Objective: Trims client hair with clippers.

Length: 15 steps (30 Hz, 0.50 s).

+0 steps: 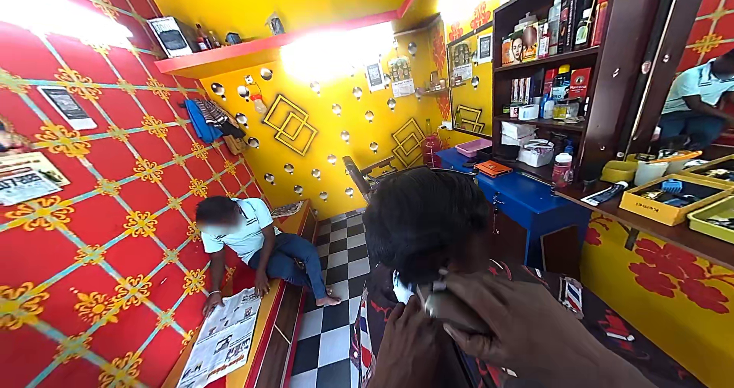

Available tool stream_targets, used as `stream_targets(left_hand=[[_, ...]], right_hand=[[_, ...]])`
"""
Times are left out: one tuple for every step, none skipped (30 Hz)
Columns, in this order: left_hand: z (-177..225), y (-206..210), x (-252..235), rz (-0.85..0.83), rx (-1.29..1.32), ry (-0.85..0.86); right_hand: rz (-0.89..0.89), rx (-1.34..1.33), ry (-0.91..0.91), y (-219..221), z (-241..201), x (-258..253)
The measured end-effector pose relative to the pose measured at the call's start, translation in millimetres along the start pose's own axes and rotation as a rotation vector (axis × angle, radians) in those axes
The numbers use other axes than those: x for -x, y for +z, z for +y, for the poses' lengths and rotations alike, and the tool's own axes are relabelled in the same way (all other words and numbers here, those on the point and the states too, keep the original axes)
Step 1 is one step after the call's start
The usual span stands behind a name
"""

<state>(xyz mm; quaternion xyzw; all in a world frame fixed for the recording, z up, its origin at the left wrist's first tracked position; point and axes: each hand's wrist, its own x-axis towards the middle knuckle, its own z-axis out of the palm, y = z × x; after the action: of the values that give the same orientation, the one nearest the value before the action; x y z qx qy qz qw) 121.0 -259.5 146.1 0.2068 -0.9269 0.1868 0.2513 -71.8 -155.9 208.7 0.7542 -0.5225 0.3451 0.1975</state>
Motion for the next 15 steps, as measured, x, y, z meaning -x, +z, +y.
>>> stream_targets(left_hand=[[4, -6, -2, -0.034, -0.006, -0.035], [10, -21, -8, -0.113, 0.002, -0.081], [14, -35, -13, -0.164, 0.033, -0.098], [11, -39, -13, -0.152, 0.065, -0.085], [2, -34, -7, -0.064, 0.126, -0.055], [-10, -24, 5, 0.072, 0.167, -0.011], [-23, -19, 19, 0.229, 0.211, 0.017], [-34, -18, 34, 0.36, 0.263, 0.015], [-43, -15, 48, 0.46, 0.303, -0.02], [-52, -11, 62, 0.529, 0.325, -0.087], [-61, -6, 71, 0.576, 0.346, -0.154], [-66, -6, 74, 0.58, 0.346, -0.224], [-69, -8, 72, 0.568, 0.342, -0.285], [-70, -8, 66, 0.542, 0.344, -0.325], [-68, -10, 54, 0.515, 0.372, -0.35]], right_hand=[[-0.004, 0.074, -0.103, -1, 1, 5], [-0.007, 0.102, -0.16, -3, 2, 11], [-0.006, 0.095, -0.17, -5, 3, 18], [-0.005, 0.07, -0.135, -8, 3, 27], [0.012, 0.024, -0.067, -11, 3, 37], [0.049, -0.057, 0.022, -15, 4, 48], [0.109, -0.178, 0.117, -18, 6, 60], [0.192, -0.339, 0.198, -20, 8, 72], [0.276, -0.512, 0.274, -20, 11, 83], [0.352, -0.679, 0.35, -15, 13, 93], [0.428, -0.843, 0.413, -9, 15, 100], [0.45, -0.957, 0.481, -10, 13, 101], [0.401, -1.003, 0.55, -15, 8, 99], [0.297, -1.029, 0.589, -19, 5, 98], [0.146, -1.041, 0.603, -21, 2, 98]])
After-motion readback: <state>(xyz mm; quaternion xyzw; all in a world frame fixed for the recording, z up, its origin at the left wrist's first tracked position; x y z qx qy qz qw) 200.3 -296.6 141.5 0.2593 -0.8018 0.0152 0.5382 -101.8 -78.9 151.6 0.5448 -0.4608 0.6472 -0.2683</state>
